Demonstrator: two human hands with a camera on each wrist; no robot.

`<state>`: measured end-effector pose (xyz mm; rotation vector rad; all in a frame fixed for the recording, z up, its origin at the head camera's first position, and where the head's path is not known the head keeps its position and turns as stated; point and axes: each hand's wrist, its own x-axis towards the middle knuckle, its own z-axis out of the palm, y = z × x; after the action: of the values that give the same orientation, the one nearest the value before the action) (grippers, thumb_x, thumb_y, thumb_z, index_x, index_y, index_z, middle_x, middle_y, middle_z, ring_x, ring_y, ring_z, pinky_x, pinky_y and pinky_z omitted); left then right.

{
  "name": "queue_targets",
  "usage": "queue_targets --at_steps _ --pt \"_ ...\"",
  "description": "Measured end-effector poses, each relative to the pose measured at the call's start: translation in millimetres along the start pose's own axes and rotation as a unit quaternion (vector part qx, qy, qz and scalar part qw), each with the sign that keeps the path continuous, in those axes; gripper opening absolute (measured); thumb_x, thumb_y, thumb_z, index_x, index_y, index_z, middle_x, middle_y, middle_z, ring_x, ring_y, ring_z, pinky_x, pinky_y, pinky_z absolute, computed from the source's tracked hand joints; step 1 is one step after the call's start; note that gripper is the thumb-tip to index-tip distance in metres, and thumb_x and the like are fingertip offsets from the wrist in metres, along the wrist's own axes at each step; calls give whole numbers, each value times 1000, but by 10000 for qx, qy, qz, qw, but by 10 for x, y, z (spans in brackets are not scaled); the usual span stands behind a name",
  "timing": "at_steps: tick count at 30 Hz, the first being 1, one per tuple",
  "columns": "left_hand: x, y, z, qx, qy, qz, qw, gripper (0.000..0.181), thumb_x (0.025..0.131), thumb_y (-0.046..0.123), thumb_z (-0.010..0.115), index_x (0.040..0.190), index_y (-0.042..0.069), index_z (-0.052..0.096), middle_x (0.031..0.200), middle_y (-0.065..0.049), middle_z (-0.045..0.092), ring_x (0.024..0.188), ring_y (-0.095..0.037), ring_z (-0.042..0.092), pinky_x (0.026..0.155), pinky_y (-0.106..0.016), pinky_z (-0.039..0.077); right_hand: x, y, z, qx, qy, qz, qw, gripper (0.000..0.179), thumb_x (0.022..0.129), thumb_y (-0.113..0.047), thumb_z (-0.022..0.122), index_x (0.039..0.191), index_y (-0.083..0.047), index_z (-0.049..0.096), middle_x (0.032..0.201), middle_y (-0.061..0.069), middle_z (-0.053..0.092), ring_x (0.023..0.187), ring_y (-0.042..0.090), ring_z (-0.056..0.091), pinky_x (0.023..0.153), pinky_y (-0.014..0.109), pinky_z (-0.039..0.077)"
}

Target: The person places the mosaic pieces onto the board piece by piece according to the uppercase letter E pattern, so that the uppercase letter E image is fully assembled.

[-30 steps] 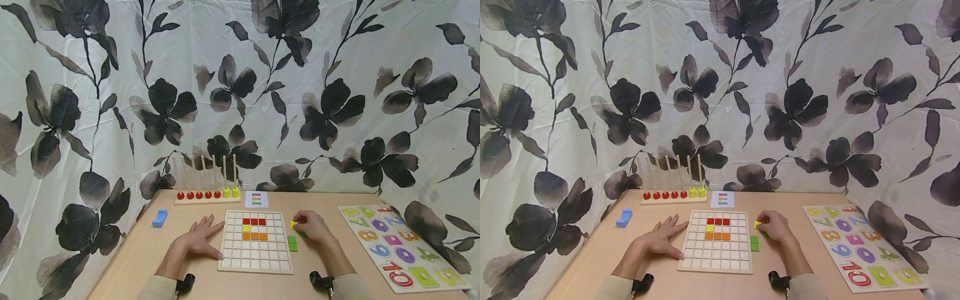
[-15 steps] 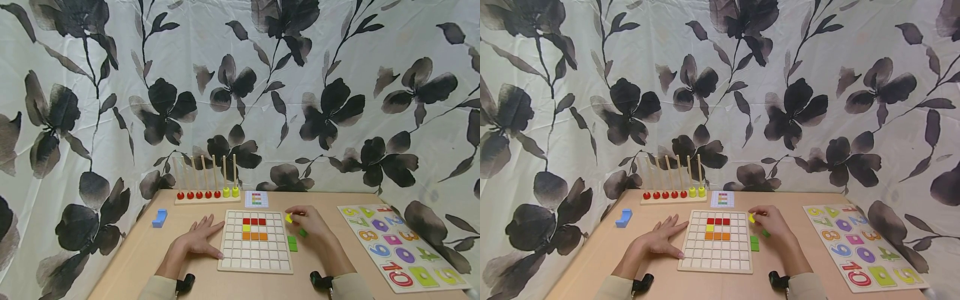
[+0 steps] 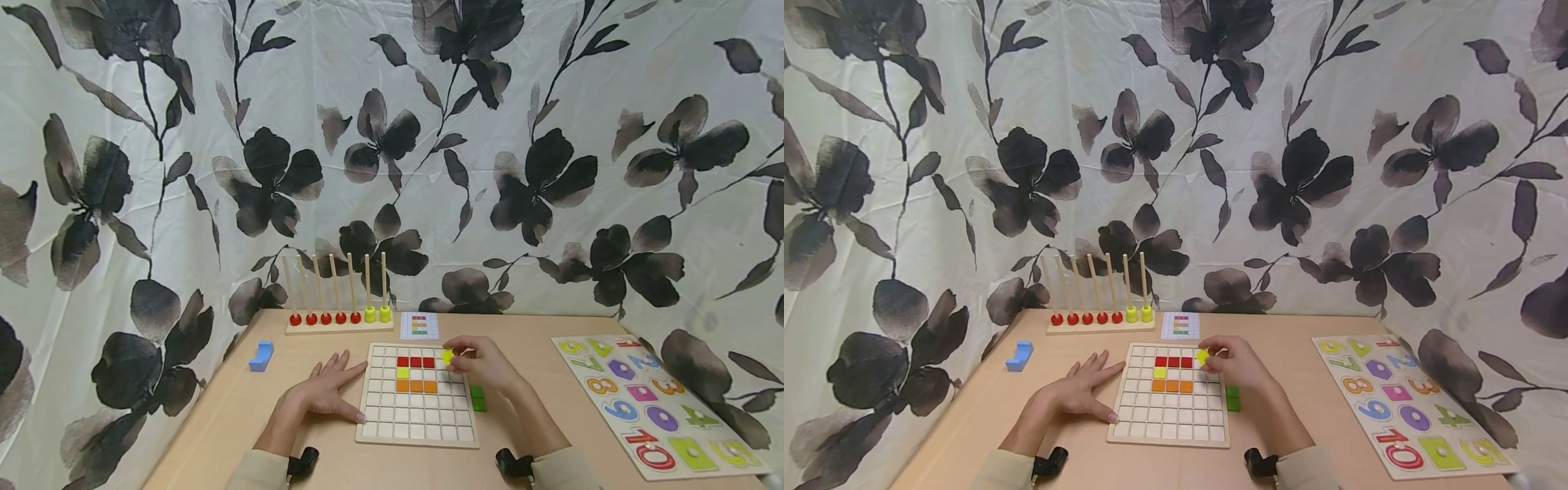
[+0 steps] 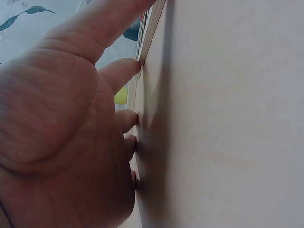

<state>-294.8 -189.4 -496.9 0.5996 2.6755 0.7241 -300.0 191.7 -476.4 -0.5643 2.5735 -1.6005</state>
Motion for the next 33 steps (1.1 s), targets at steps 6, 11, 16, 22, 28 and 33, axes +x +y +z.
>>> queue_targets --at_steps 6,11,16,22,28,33 --pt "12 12 11 -36 14 -35 10000 111 68 61 91 161 29 40 174 -23 9 161 -45 3 126 -70 0 40 -66 130 -442 -45 -251 9987 24 95 -7 74 119 -9 75 96 4 68 86 21 64 75 20 56" --pt "20 12 12 -12 23 -27 10000 111 69 62 91 162 30 39 174 -23 9 161 -45 3 126 -70 0 78 -130 243 -802 -267 -407 9956 23 92 -13 80 114 -12 77 90 -1 68 82 18 61 71 20 54" --pt "15 17 11 -20 22 -56 10000 111 69 61 91 162 30 39 174 -23 9 162 -45 3 126 -70 0 135 -187 378 -1108 -782 -548 9892 23 91 -16 82 113 -11 78 90 -5 69 81 15 61 71 21 55" --pt "12 34 8 -50 3 -77 10000 110 69 61 91 161 30 40 174 -22 10 162 -45 3 126 -69 0 172 -227 525 -1342 -1297 -576 9807 19 88 -21 85 107 -18 79 87 -9 69 80 11 59 69 21 53" --pt "17 35 7 -7 8 -63 10000 110 69 62 90 161 30 40 174 -22 10 161 -45 3 126 -70 0 183 -247 624 -1580 -1525 -621 9736 19 88 -22 86 105 -17 79 84 -11 68 76 7 58 67 20 51" --pt "18 27 12 7 24 -71 10000 110 68 63 89 161 29 40 174 -22 10 161 -45 4 126 -70 0 210 -237 679 -1709 -1641 -534 9701 21 87 -24 86 106 -18 79 83 -12 68 76 5 59 68 19 52"
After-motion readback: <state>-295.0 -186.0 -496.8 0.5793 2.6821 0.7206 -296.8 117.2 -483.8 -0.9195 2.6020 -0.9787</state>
